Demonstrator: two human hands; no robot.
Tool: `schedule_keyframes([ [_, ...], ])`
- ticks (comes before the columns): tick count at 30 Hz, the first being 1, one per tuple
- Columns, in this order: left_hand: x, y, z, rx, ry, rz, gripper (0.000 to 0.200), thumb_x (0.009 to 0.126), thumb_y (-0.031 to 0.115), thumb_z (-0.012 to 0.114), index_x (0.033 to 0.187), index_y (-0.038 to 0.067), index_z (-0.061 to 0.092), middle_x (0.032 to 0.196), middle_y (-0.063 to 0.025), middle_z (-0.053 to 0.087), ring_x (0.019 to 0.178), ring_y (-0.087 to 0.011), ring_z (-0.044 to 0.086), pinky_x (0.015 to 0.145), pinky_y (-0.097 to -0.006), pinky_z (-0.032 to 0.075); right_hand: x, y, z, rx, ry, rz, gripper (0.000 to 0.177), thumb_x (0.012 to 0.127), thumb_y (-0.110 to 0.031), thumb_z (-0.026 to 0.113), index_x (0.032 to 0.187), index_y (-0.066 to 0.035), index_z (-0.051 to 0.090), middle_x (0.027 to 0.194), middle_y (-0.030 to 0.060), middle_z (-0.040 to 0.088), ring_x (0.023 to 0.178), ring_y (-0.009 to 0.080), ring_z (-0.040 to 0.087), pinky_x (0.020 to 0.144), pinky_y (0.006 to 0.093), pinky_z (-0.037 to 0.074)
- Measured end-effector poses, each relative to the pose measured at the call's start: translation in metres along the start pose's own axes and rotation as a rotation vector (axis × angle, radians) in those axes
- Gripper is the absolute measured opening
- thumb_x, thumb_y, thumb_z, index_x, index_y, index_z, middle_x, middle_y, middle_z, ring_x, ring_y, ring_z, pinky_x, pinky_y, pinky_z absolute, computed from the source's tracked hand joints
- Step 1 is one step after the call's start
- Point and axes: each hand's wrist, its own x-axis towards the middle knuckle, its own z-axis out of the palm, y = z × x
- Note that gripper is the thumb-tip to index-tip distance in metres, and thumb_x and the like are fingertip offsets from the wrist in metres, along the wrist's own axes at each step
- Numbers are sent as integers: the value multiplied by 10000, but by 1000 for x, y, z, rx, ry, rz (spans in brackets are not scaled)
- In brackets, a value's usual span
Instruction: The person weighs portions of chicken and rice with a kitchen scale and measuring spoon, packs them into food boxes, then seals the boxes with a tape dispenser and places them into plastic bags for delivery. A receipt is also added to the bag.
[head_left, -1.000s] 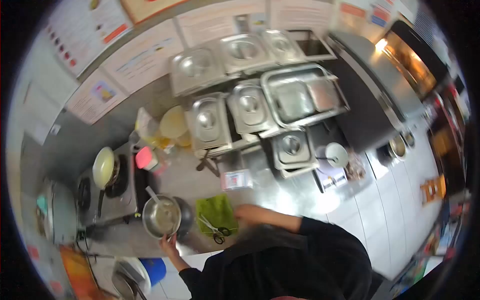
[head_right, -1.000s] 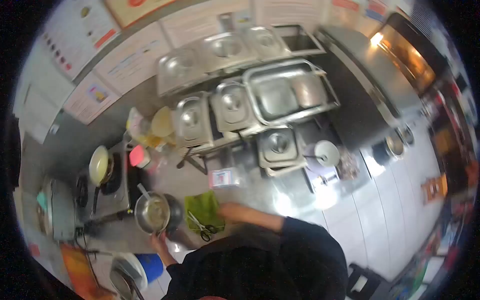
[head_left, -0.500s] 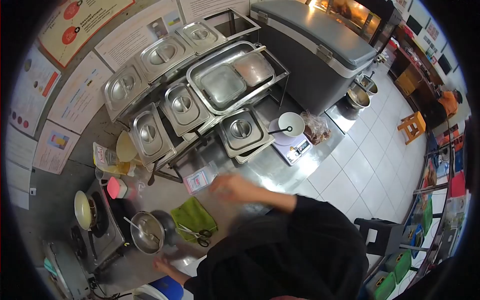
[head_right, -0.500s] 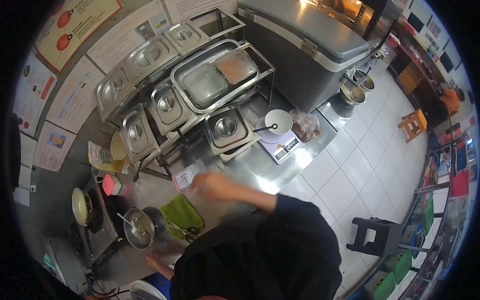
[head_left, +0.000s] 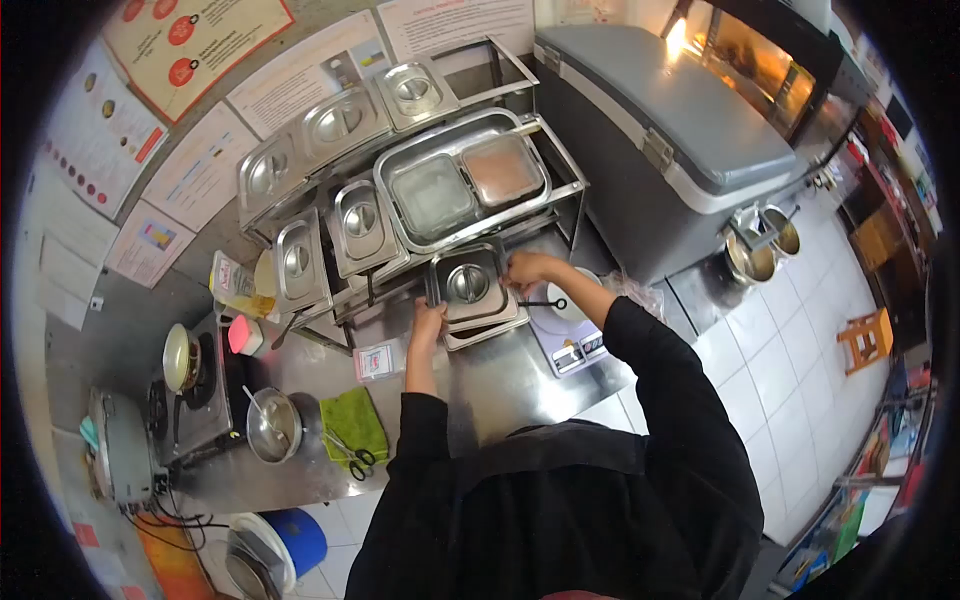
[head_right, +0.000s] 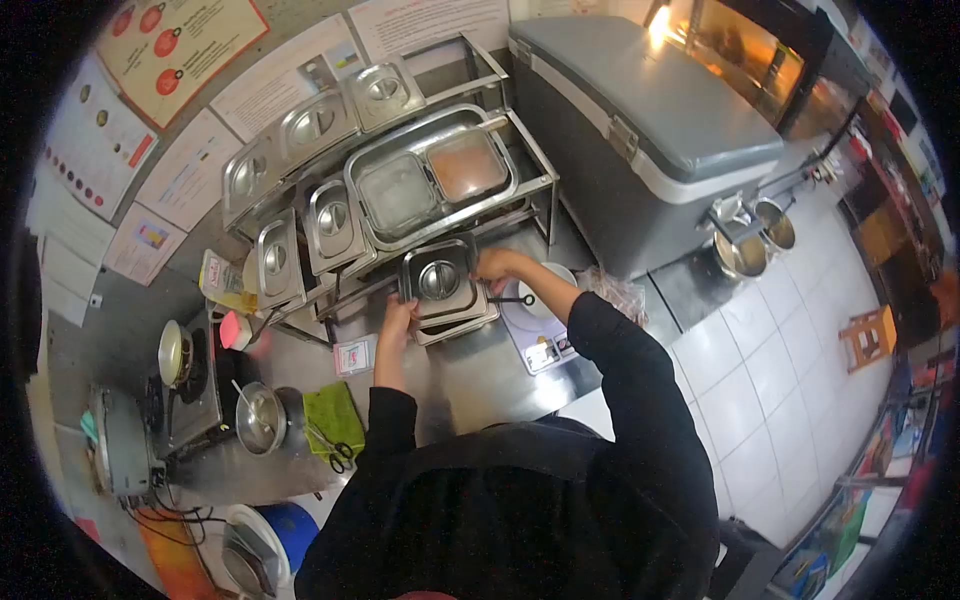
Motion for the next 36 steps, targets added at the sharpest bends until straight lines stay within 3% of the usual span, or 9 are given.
schedule_keyframes([
  [1, -11, 7, 3, 37, -13, -47, 247, 781, 165, 546, 970, 32, 459, 792, -46, 524, 633, -116, 501, 510, -250, 413, 1, 5, 1, 226, -50, -24, 299, 729, -198, 621, 873, 44, 519, 712, 93, 541, 597, 172, 544, 464, 298, 481],
  [3, -34, 10, 3, -142, 4, -32, 246, 722, 73, 583, 931, 43, 458, 760, -35, 535, 582, -116, 497, 504, -246, 410, -5, 13, 0, 188, -97, -69, 316, 712, -176, 636, 902, 33, 495, 725, 91, 538, 594, 170, 538, 474, 293, 487],
  [5, -64, 23, 2, -92, -224, -105, 279, 716, 75, 589, 943, 50, 429, 757, -25, 528, 579, -112, 491, 513, -248, 408, -6, 19, 2, 121, -161, -103, 397, 664, -143, 676, 940, 41, 457, 748, 99, 537, 599, 163, 537, 487, 279, 489],
  [7, -77, 15, -4, 10, -270, -102, 265, 763, 179, 578, 954, 70, 430, 762, -16, 514, 625, -115, 503, 524, -254, 415, -24, 19, 5, 124, -136, -131, 256, 640, -147, 672, 822, -2, 564, 703, 76, 556, 578, 144, 530, 494, 261, 475],
  [10, -99, 20, -4, -168, -181, -245, 288, 829, 402, 487, 903, 124, 464, 756, 18, 480, 621, -79, 483, 521, -234, 420, -37, 19, 5, 219, -257, -95, 481, 632, -152, 711, 973, 18, 417, 776, 86, 545, 611, 155, 533, 510, 268, 471],
  [17, -151, 33, -12, -29, -355, -136, 230, 840, 314, 495, 916, 99, 465, 784, 2, 526, 630, -81, 529, 511, -219, 445, -105, 12, 11, 284, -333, -201, 573, 644, -168, 707, 1098, -52, 377, 832, 42, 523, 651, 113, 516, 533, 226, 460],
  [26, -198, 188, -3, -39, -539, -62, 296, 803, 241, 568, 1034, 84, 471, 901, -19, 569, 775, -91, 568, 602, -220, 495, -204, -61, -68, 422, -270, -231, 369, 686, -153, 678, 961, -27, 468, 791, 31, 553, 623, 90, 544, 514, 217, 464],
  [35, -93, 347, 19, 40, -607, 232, 264, 806, 222, 565, 982, 41, 489, 881, -28, 576, 781, -101, 575, 667, -238, 493, -233, -159, -215, 316, -11, -338, 163, 763, -110, 569, 882, -7, 525, 748, 50, 594, 554, 94, 573, 515, 235, 489],
  [36, -80, 365, 24, 76, -574, 242, 254, 796, 233, 580, 951, 46, 506, 858, -24, 577, 762, -99, 571, 670, -231, 475, -226, -164, -232, 290, 18, -358, 168, 764, -119, 584, 849, 17, 535, 716, 39, 583, 521, 87, 568, 448, 217, 479],
])
